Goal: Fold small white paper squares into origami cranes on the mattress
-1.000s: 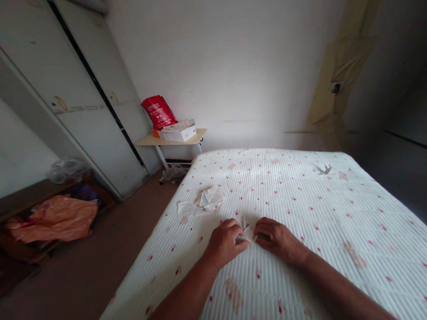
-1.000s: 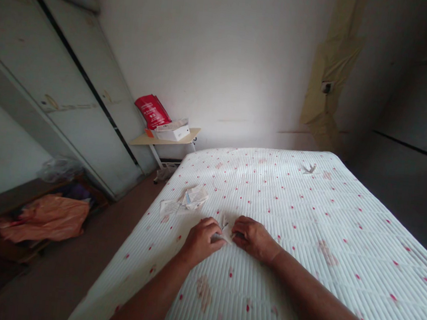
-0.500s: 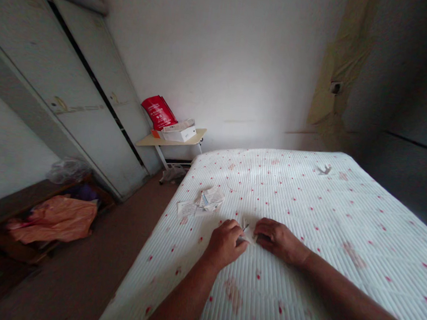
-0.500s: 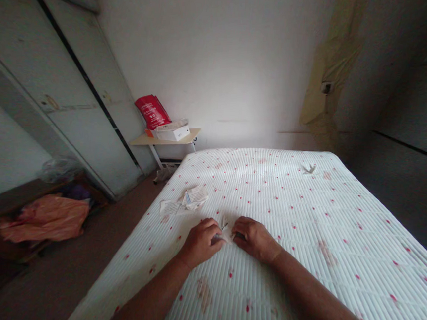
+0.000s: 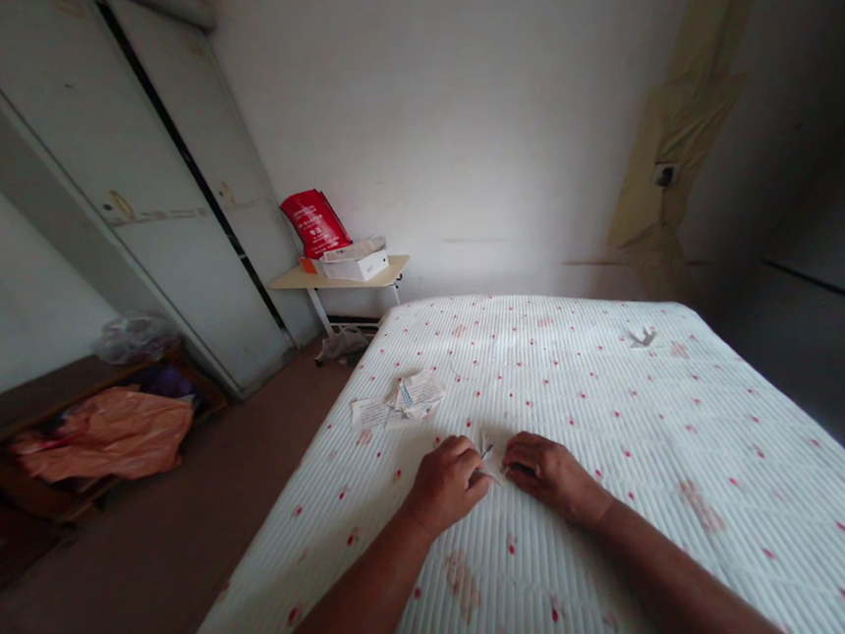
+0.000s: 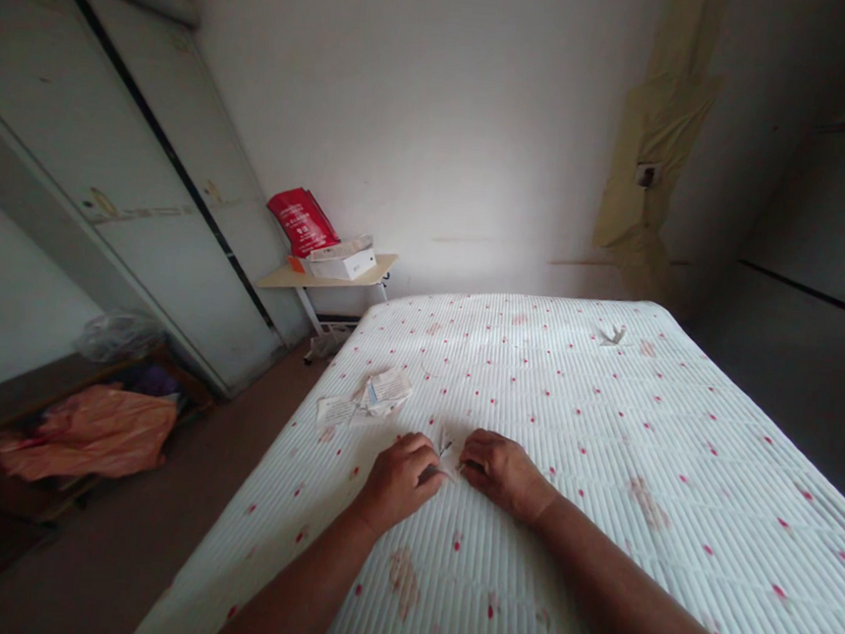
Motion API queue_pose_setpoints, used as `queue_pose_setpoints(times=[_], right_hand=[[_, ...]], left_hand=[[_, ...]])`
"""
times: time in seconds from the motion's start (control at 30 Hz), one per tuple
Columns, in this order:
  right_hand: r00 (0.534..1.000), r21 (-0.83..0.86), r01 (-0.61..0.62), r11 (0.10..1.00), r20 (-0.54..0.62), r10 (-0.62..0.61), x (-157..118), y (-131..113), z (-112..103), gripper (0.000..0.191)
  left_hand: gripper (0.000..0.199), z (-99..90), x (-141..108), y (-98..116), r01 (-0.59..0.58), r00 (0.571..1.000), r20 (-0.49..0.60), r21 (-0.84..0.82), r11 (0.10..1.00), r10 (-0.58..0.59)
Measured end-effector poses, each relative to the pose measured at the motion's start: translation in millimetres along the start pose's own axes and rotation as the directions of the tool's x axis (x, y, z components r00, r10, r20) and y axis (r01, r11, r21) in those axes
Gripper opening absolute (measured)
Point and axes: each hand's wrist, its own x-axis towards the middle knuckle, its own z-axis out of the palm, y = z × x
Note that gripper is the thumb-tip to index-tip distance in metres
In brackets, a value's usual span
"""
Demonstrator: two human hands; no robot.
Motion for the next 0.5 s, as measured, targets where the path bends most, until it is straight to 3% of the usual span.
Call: queue_pose_setpoints(times=[0.23,0.5], right_hand=[[1.0,-0.033,0.005,0.999,-0.018,-0.006,-0.1,-0.2,1.7,0.022],[0.999,-0.237,0.053,0.97,0.002,-0.055,0.6,-0.8,6.1,0.027]], left_hand=[[0.007,-1.1,-0.6,1.8,-0.016,1.0,-0.009,0.056,0.998,0.016],[0.011,4.8,-1.4,0.8,-0.11,0.993,-0.021,0.214,0.971,0.117]])
